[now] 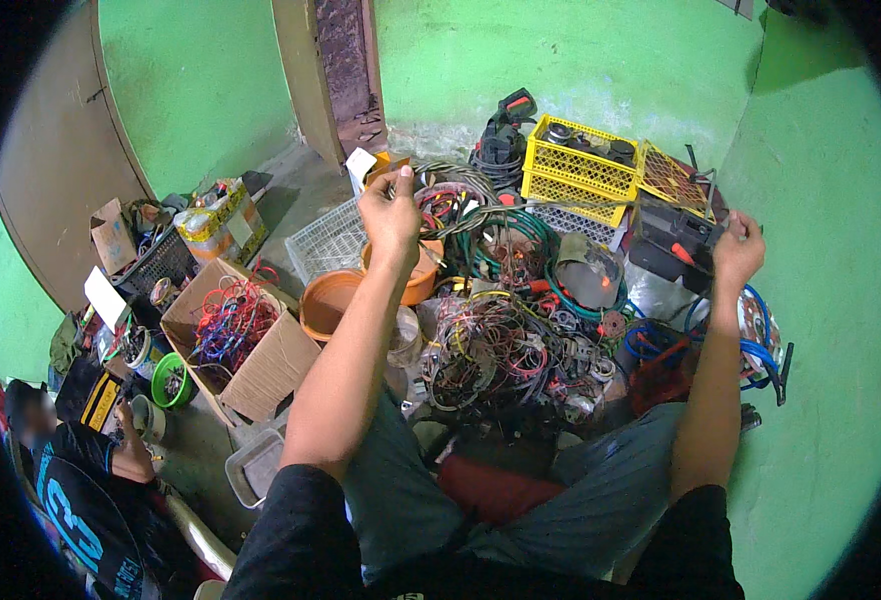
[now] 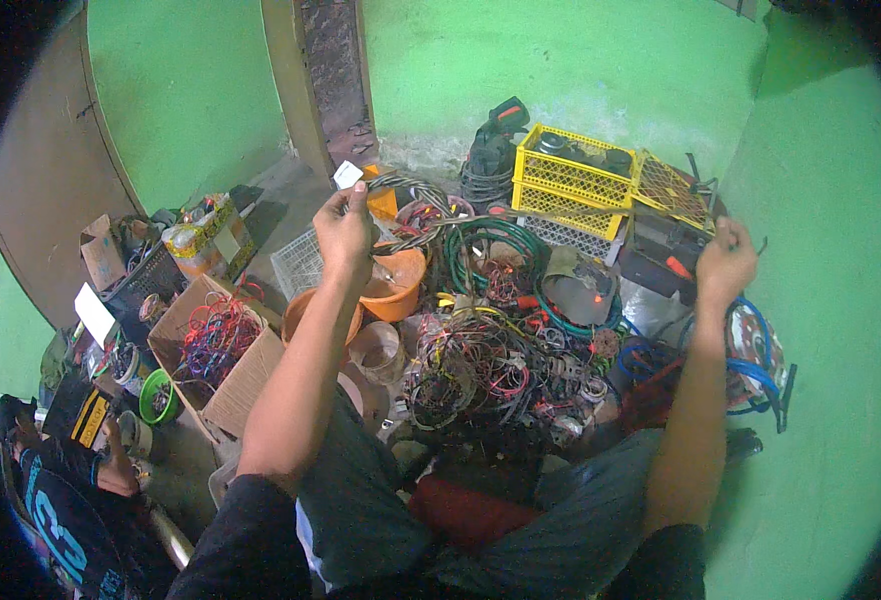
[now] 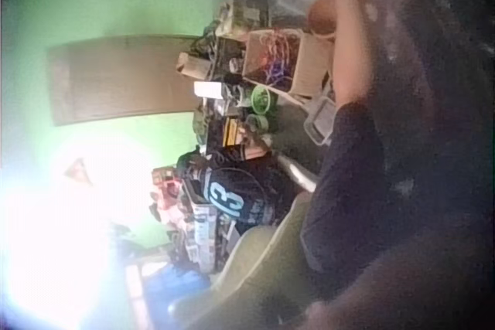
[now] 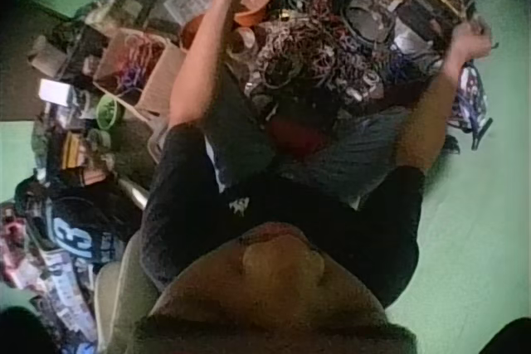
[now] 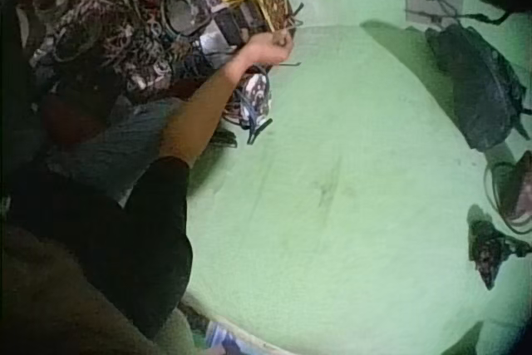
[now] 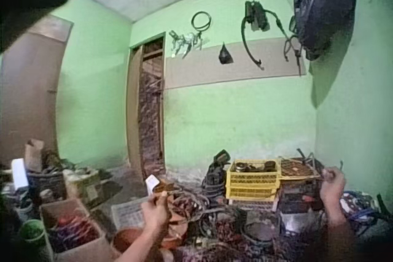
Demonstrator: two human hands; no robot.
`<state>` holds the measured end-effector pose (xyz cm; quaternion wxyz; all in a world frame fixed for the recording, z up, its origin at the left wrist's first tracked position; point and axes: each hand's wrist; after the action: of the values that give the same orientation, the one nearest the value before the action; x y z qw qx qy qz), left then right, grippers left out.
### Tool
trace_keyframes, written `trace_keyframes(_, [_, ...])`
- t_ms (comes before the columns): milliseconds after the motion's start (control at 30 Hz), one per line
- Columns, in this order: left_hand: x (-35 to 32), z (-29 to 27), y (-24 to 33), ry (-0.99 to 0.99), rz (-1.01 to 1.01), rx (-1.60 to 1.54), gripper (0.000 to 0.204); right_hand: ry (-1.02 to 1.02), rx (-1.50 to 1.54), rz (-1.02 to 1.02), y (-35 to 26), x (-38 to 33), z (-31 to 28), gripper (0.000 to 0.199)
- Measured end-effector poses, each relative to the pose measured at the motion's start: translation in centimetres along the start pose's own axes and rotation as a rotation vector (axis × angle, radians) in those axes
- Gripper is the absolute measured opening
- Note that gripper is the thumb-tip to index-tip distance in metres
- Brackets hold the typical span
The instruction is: The person sits on the floor and sorts through a large pile of tangled electrical wires, picking up individual strands and separating them by hand. The person handles various colored wires and occasionally places them into nearby containers.
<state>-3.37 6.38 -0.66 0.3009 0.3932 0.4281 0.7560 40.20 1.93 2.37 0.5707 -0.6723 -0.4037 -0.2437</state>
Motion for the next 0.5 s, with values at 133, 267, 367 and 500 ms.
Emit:
trace_keyframes(133, [-0.8,1.2,-0.9,-0.038,0.096,0.035,0.027,-0.084,-0.148,-0.164,3.8,-1.4,2.7,0.020])
trace_keyframes(267, [-0.8,1.9,-2.1,-0.075,0.165,0.070,0.026,-0.193,0.213,-0.476,-2.3,-5.5,3.4,0.020])
trace_keyframes(367, [-2.2,3.0,-1.3,-0.084,0.070,0.004,0.024,-0.476,0.336,-0.534,-10.4,-10.4,0.9,0.024])
trace_keyframes(500, [-3.9,4.7,-0.9,-0.133,0.012,-0.130,0.023,-0.718,0.333,-0.577,-14.7,-15.1,-0.1,0.041])
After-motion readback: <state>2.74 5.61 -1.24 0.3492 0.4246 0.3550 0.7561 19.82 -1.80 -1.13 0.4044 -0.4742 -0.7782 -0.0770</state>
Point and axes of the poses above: each hand's wrist, its own x-axis towards the middle knuckle, its own z-axis out of the palm, y = z × x, and after that the axes turned 7 degrees about -x, right-handed
